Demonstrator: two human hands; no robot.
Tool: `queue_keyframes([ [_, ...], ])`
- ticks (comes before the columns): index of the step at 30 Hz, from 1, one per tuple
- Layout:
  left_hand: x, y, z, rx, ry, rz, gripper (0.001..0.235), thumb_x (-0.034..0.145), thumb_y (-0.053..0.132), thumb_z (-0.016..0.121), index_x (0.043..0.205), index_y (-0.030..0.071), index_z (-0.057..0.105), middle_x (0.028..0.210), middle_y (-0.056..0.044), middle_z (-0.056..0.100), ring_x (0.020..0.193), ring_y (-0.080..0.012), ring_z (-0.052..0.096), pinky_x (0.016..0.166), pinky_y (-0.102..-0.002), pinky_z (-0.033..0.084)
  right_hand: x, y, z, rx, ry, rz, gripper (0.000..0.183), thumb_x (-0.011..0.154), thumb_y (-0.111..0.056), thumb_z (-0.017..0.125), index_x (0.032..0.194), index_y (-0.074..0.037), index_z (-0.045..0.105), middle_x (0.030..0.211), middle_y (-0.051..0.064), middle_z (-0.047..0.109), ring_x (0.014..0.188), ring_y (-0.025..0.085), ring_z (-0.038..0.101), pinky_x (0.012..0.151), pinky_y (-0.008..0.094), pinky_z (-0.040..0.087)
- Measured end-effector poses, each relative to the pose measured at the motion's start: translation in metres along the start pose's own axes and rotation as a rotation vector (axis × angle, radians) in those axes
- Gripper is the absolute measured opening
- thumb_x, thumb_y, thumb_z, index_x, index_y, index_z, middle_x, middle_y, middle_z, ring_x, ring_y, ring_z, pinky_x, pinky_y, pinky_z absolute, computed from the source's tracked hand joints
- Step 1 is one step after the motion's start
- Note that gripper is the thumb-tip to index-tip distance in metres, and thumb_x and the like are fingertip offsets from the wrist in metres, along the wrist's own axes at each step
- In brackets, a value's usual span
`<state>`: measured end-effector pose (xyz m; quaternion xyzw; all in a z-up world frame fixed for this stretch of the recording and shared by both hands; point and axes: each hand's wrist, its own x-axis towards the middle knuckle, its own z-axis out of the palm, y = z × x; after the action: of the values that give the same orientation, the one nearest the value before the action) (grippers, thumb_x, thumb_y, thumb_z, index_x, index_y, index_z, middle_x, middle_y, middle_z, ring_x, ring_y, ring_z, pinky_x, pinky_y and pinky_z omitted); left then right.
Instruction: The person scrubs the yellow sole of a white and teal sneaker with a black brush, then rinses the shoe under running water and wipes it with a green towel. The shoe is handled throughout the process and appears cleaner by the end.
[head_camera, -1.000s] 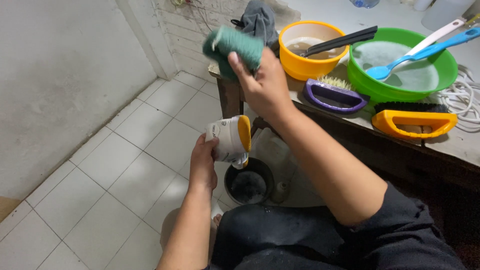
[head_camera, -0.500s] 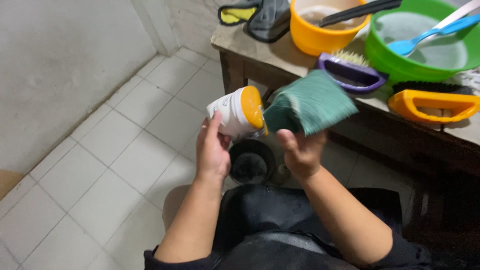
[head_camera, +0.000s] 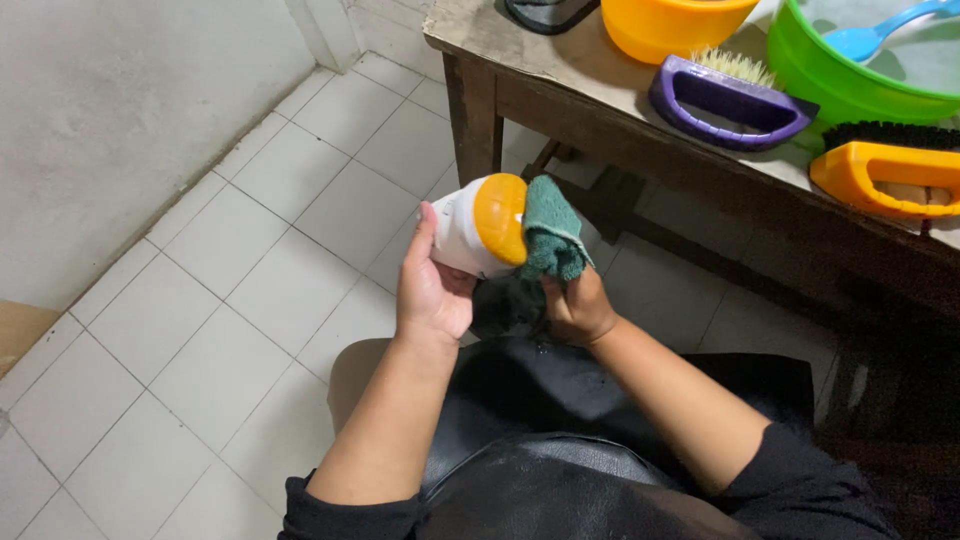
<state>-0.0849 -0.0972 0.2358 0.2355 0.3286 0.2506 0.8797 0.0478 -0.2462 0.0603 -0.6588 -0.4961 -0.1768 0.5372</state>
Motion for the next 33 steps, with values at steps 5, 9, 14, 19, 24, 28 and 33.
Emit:
queue_keyframes([
  [5, -0.004, 0.012, -0.002, -0.049, 0.054, -0.010, 0.048, 0.084, 0.050, 0.077, 0.107, 0.009, 0.067, 0.098, -0.013, 0.073, 0.089, -0.0255, 0.073, 0.083, -0.036, 0.060, 0.023, -0.022, -0.029, 0.125, 0.039, 0.060, 0.021, 0.094, -0.015, 0.063, 0.104, 0.003, 0.066, 0.093, 0.023, 0.064, 0.085, 0.046, 0.065, 0.078, 0.054, 0.052],
  [9, -0.002, -0.005, 0.007, -0.007, 0.068, 0.011, 0.046, 0.087, 0.043, 0.075, 0.112, 0.007, 0.064, 0.100, -0.012, 0.070, 0.093, -0.0252, 0.069, 0.084, -0.036, 0.058, 0.052, -0.054, -0.005, 0.293, 0.110, 0.026, 0.052, 0.075, -0.008, 0.082, 0.123, 0.003, 0.066, 0.115, 0.024, 0.068, 0.112, 0.037, 0.066, 0.093, 0.053, 0.050],
  [14, 0.000, -0.018, -0.005, -0.197, 0.067, -0.063, 0.031, 0.086, 0.036, 0.070, 0.102, 0.010, 0.071, 0.099, -0.012, 0.075, 0.090, -0.0256, 0.073, 0.082, -0.036, 0.061, 0.107, -0.112, -0.003, 0.076, 0.024, -0.338, 0.050, 0.110, -0.039, 0.036, 0.140, -0.010, 0.063, 0.153, 0.024, 0.050, 0.148, 0.050, 0.037, 0.117, 0.050, 0.032],
  [19, -0.019, -0.016, -0.004, -0.211, 0.083, -0.074, 0.032, 0.089, 0.039, 0.068, 0.100, 0.009, 0.074, 0.097, -0.013, 0.077, 0.086, -0.0273, 0.074, 0.076, -0.038, 0.061, 0.056, -0.090, 0.012, 0.042, 0.106, -0.343, 0.052, 0.108, -0.039, 0.039, 0.134, -0.002, 0.064, 0.142, 0.029, 0.058, 0.135, 0.051, 0.051, 0.111, 0.051, 0.039],
  [24, -0.005, -0.005, -0.024, -0.200, 0.111, -0.092, 0.030, 0.083, 0.037, 0.069, 0.096, 0.010, 0.073, 0.091, -0.013, 0.076, 0.081, -0.0293, 0.073, 0.075, -0.040, 0.060, 0.031, -0.071, 0.007, -0.053, 0.142, -0.275, 0.051, 0.107, -0.037, 0.039, 0.122, 0.000, 0.070, 0.139, 0.026, 0.061, 0.124, 0.039, 0.056, 0.106, 0.048, 0.043],
  [28, 0.001, 0.008, -0.032, -0.255, 0.121, -0.091, 0.033, 0.079, 0.040, 0.067, 0.094, 0.010, 0.071, 0.089, -0.014, 0.073, 0.079, -0.0319, 0.072, 0.075, -0.042, 0.059, 0.005, 0.007, -0.008, -0.269, 0.075, -0.163, 0.047, 0.108, -0.030, 0.036, 0.125, 0.002, 0.065, 0.141, 0.025, 0.056, 0.132, 0.040, 0.050, 0.117, 0.048, 0.018],
  [33, -0.021, 0.015, -0.033, -0.346, 0.218, -0.145, 0.034, 0.077, 0.042, 0.068, 0.090, 0.011, 0.070, 0.090, -0.015, 0.074, 0.080, -0.0343, 0.074, 0.076, -0.044, 0.059, 0.082, -0.084, -0.035, 0.055, 0.338, 0.417, 0.032, 0.112, -0.028, 0.036, 0.129, -0.003, 0.046, 0.133, 0.018, 0.051, 0.118, 0.032, 0.054, 0.113, 0.046, 0.033],
])
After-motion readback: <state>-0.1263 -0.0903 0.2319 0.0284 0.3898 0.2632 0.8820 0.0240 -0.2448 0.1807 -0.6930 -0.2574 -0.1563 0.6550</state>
